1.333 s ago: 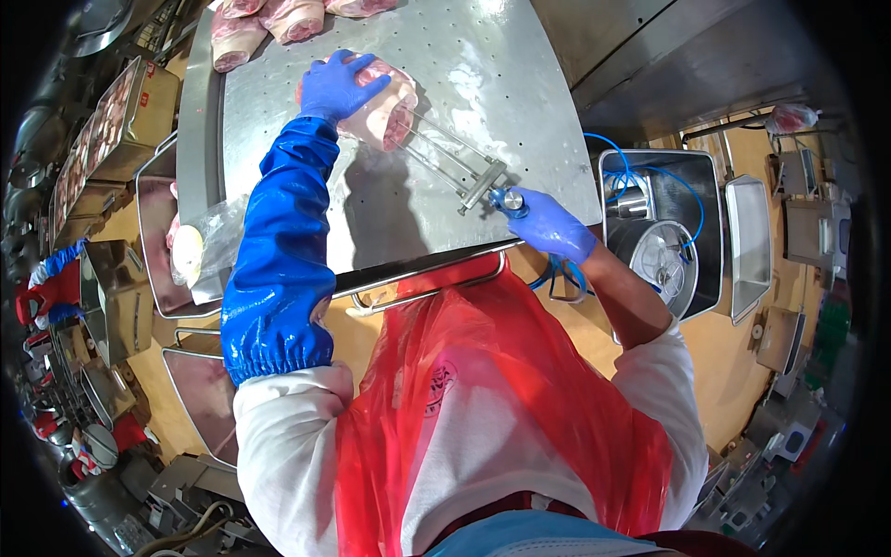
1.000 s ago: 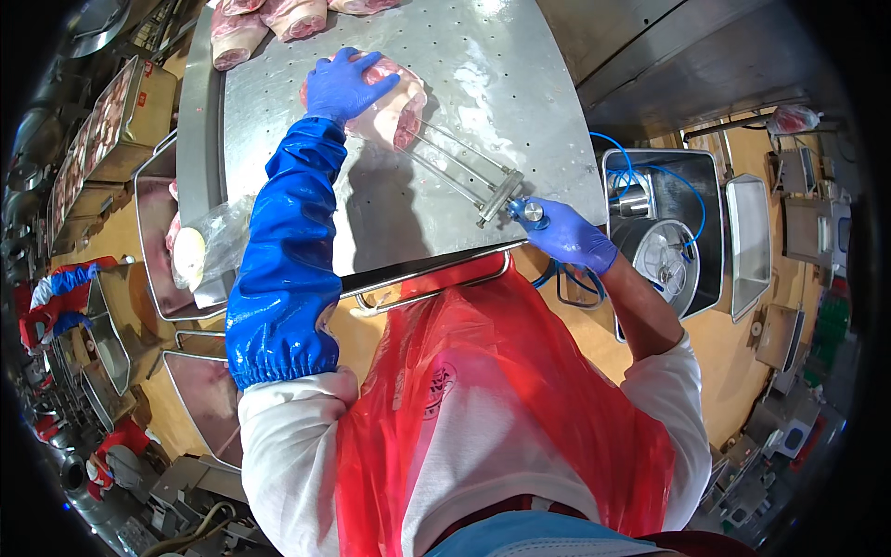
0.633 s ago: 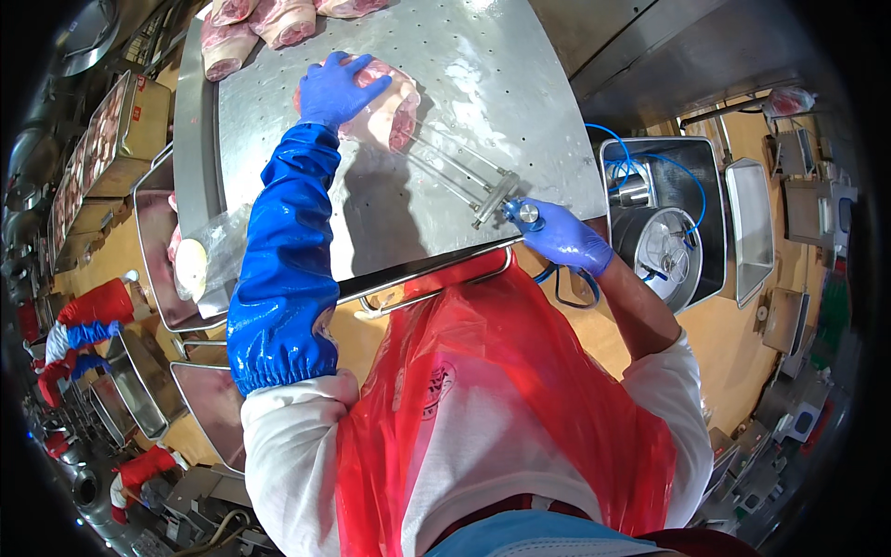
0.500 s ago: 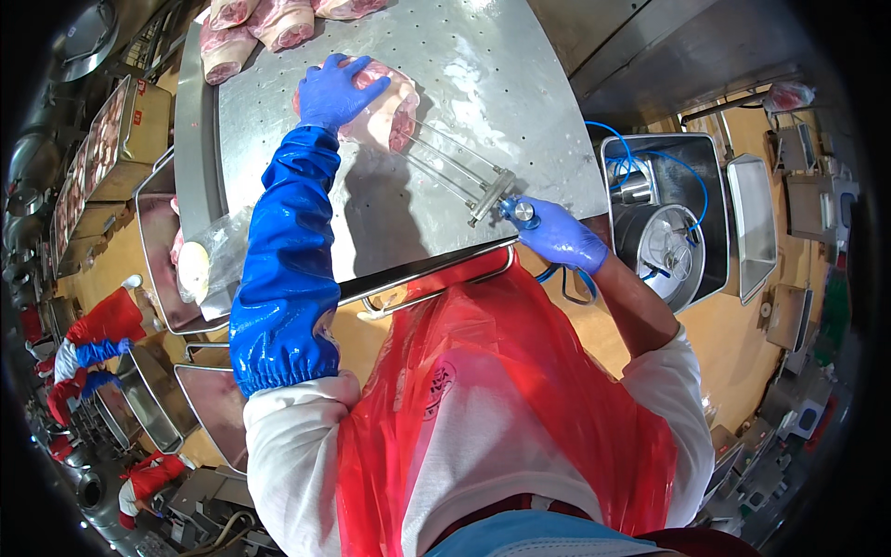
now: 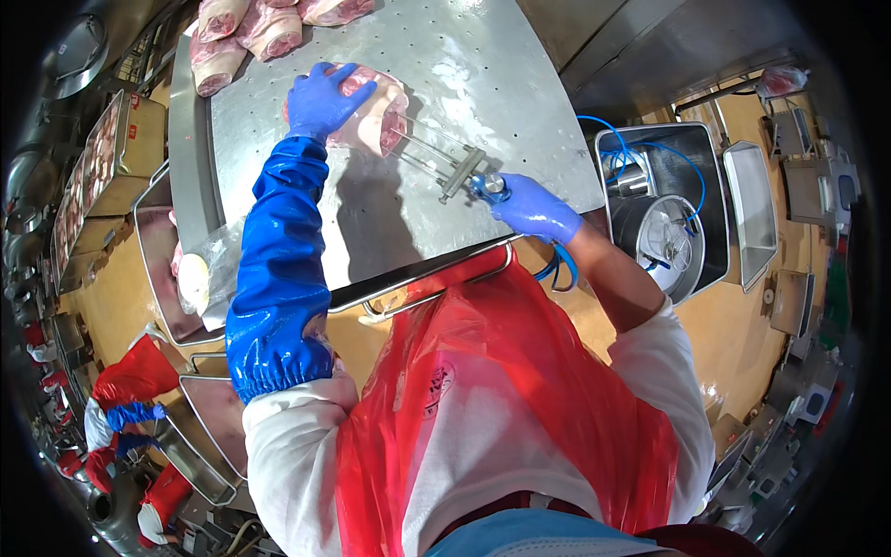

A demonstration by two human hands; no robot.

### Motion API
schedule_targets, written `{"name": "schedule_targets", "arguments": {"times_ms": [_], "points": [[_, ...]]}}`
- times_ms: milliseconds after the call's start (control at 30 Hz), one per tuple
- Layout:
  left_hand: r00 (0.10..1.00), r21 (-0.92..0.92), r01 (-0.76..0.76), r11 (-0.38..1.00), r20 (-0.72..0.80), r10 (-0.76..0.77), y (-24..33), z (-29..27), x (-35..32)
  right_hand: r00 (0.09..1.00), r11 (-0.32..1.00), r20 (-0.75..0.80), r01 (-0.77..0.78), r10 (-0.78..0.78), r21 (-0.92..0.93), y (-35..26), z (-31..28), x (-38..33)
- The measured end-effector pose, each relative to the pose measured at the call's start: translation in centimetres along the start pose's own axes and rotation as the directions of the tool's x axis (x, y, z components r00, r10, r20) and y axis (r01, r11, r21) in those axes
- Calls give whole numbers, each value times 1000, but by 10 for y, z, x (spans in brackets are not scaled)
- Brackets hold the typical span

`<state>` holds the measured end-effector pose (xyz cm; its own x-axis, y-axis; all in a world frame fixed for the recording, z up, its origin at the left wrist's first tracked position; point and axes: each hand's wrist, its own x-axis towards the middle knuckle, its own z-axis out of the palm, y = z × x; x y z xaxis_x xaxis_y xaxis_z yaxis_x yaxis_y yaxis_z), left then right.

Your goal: The person uses a handheld multi-pronged tenderizing tool to repeatedly pierce raw meat pieces on a stainless steel table. The person rotates each piece to cover different surfaces and places the tenderized pieces into a metal tray.

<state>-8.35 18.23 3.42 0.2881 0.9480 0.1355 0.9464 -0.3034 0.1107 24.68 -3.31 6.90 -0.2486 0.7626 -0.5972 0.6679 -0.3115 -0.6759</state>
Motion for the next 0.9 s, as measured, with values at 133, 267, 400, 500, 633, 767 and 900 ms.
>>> {"name": "schedule_targets", "arguments": {"times_ms": [133, 267, 400, 500, 633, 767, 900], "points": [[999, -35, -5, 999, -42, 3, 12, -6, -2, 1000, 983, -1, 4, -4, 181, 6, 0, 21], [999, -15, -7, 1000, -39, 6, 4, -7, 0, 995, 993, 97, -43, 32, 111, -17, -7, 71], [997, 21, 18, 1000, -71, -17, 2, -8, -2, 992, 995, 121, -13, 24, -98, -18, -21, 75], [823, 238, -171, 956, -499, 272, 37, 2, -16, 988, 975, 150, 8, 26, -221, 1, -22, 82], [887, -514, -462, 723, -245, 393, 108, 47, -67, 991, 997, 117, 69, -66, -20, 37, -9, 100], [882, -440, -471, 764, -254, 397, 100, 58, -69, 993, 997, 80, -80, 82, -17, 12, -1, 79], [868, -438, -496, 749, -281, 410, 102, 52, -71, 991, 996, 100, -79, 84, -52, 15, -3, 86]]}}
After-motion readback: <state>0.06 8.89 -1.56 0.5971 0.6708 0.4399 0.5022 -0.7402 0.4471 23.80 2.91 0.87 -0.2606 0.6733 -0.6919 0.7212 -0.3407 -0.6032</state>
